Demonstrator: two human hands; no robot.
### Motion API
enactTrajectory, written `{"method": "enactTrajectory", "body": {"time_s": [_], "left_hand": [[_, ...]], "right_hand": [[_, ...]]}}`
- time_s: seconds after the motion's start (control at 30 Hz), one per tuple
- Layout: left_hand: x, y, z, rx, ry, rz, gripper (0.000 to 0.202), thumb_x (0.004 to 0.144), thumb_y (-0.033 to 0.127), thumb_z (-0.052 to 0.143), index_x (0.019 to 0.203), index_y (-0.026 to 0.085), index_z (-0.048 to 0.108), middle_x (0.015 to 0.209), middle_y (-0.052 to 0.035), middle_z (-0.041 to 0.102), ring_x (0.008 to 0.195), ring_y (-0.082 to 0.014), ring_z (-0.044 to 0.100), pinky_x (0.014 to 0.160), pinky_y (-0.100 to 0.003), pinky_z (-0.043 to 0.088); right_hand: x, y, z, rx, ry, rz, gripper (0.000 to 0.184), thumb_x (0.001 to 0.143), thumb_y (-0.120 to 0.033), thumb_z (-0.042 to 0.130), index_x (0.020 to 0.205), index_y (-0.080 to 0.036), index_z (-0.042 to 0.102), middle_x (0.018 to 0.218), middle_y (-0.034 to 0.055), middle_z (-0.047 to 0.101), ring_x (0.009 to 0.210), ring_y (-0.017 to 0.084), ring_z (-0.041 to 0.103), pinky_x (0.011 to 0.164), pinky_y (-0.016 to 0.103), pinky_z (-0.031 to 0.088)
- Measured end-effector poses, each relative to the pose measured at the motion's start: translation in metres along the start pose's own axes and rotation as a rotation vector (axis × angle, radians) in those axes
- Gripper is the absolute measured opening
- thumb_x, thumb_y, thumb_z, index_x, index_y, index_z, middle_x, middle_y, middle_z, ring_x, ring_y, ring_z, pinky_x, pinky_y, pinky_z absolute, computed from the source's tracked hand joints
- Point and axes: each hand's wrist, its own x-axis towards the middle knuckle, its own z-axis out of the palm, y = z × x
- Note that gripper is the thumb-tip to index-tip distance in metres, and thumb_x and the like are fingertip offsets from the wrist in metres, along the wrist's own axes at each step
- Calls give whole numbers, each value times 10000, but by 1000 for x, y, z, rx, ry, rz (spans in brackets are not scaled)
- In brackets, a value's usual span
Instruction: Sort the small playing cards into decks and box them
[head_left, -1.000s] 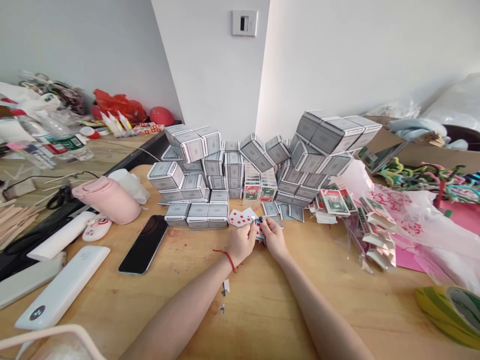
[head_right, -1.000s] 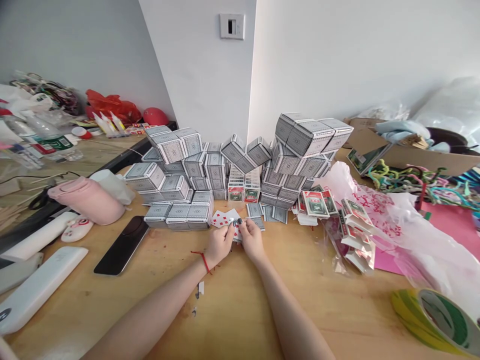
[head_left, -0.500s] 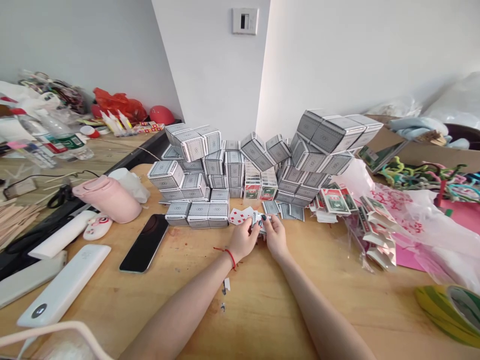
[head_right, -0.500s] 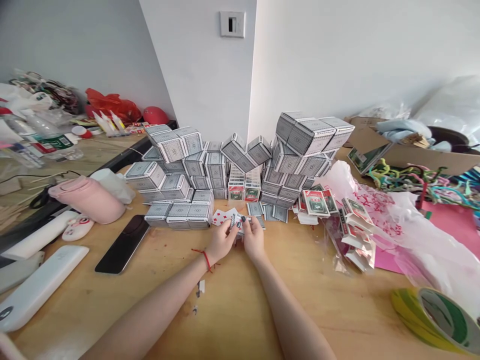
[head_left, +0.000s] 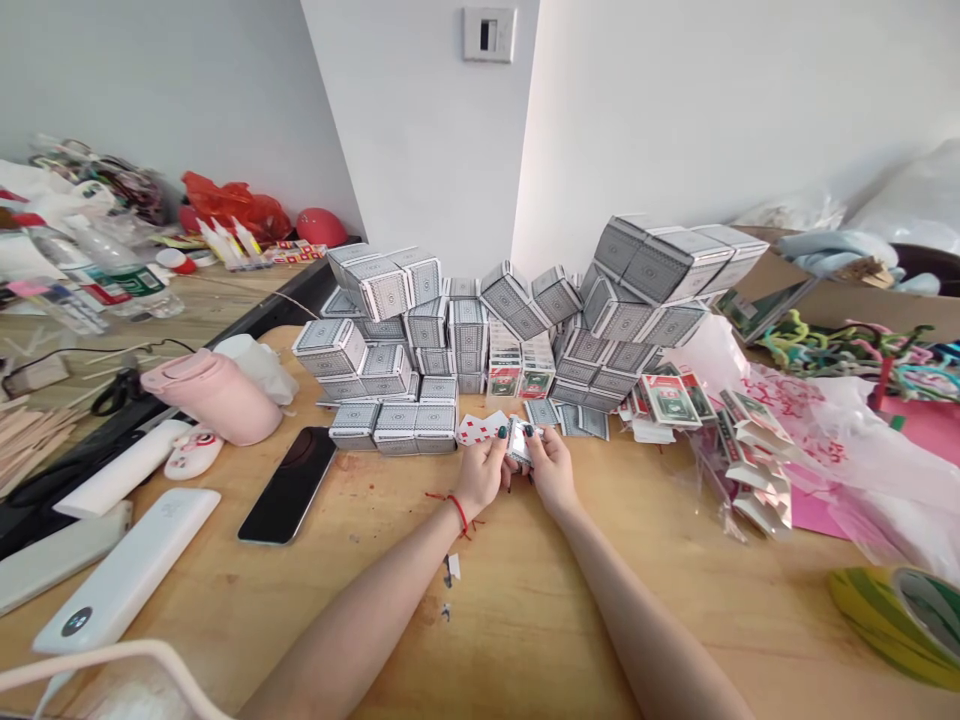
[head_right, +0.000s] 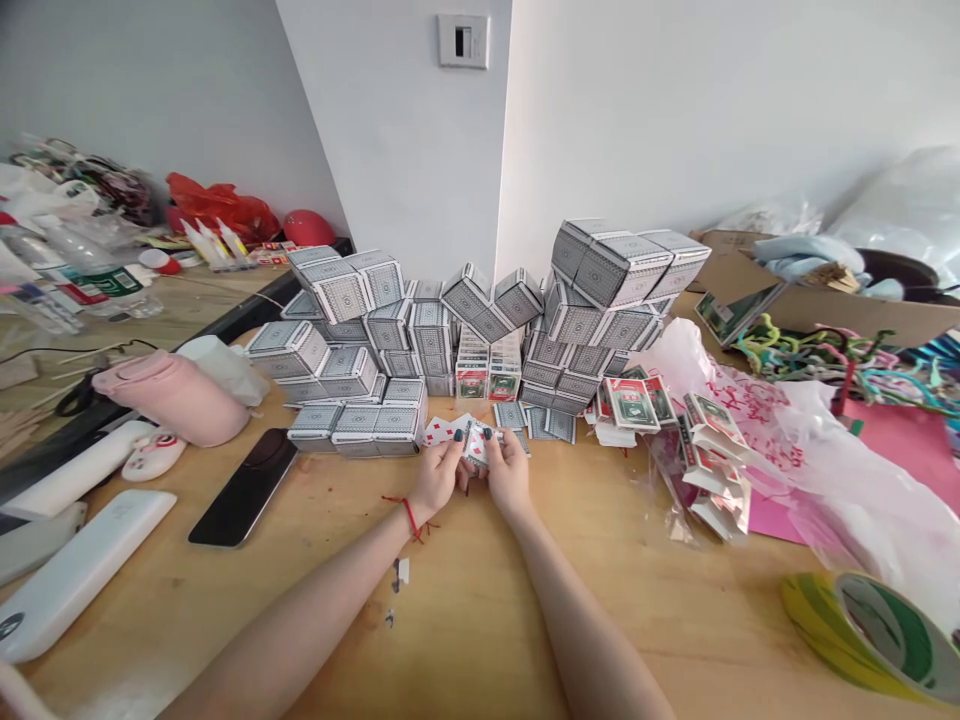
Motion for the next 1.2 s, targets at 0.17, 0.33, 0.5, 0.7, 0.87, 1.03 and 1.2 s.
{"method": "enactTrajectory", "body": {"time_s": [0.17, 0.33, 0.5, 0.7, 0.87, 1.03, 1.2], "left_hand": [[2, 0, -1, -96, 74, 46, 475, 856, 476, 248, 597, 157, 487, 503, -3, 536, 446, -98, 510, 445, -218, 411], [3, 4, -3, -63, 133, 127, 295, 799, 353, 482, 1021, 159, 503, 829, -48, 606, 684, -122, 588, 553, -213, 469], [4, 4, -3, -39, 139, 154, 340, 791, 267, 503, 1111, 157, 479, 891, -72, 612, 731, -132, 600, 624, -238, 493], [5, 0, -2, -73, 146, 79, 351, 836, 201, 367, 1179, 182, 437, 830, -46, 628, 477, -77, 548, 437, -200, 457], [5, -4, -2, 5, 150, 127, 346, 835, 189, 363, 1170, 176, 448, 788, -40, 625, 535, -93, 551, 486, -213, 470], [4, -1, -3, 84, 182, 199, 320, 821, 159, 389, 1126, 187, 483, 956, -63, 617, 784, -133, 592, 680, -262, 497], [4, 2, -5, 255, 233, 327, 386, 774, 75, 400, 1116, 218, 508, 1132, -60, 551, 1010, -161, 527, 857, -327, 446]], "right_hand": [[-1, -1, 0, -4, -9, -3, 294, 747, -492, 489, 808, -206, 466, 499, -61, 464, 373, 88, 395, 355, 206, 312], [-3, -5, 3, -1, -17, -33, 326, 714, -433, 551, 937, -209, 469, 694, -15, 559, 513, 111, 482, 459, 222, 399], [-4, -7, 5, 49, -22, -36, 359, 711, -404, 553, 997, -222, 435, 787, 4, 572, 596, 128, 517, 507, 230, 423], [0, 3, 1, -49, 63, -8, 239, 729, -424, 523, 713, -211, 416, 580, -58, 446, 462, 89, 404, 406, 194, 347], [0, 5, 0, -26, 116, -4, 295, 732, -447, 514, 895, -206, 459, 682, -22, 516, 530, 108, 474, 445, 204, 403], [-1, -2, -1, 8, 87, 38, 377, 763, -501, 450, 999, -210, 485, 563, -30, 509, 383, 107, 425, 355, 227, 363], [-2, -7, -1, 3, -7, 33, 498, 777, -566, 376, 1024, -168, 543, 426, -40, 470, 339, 125, 418, 354, 250, 360]]}}
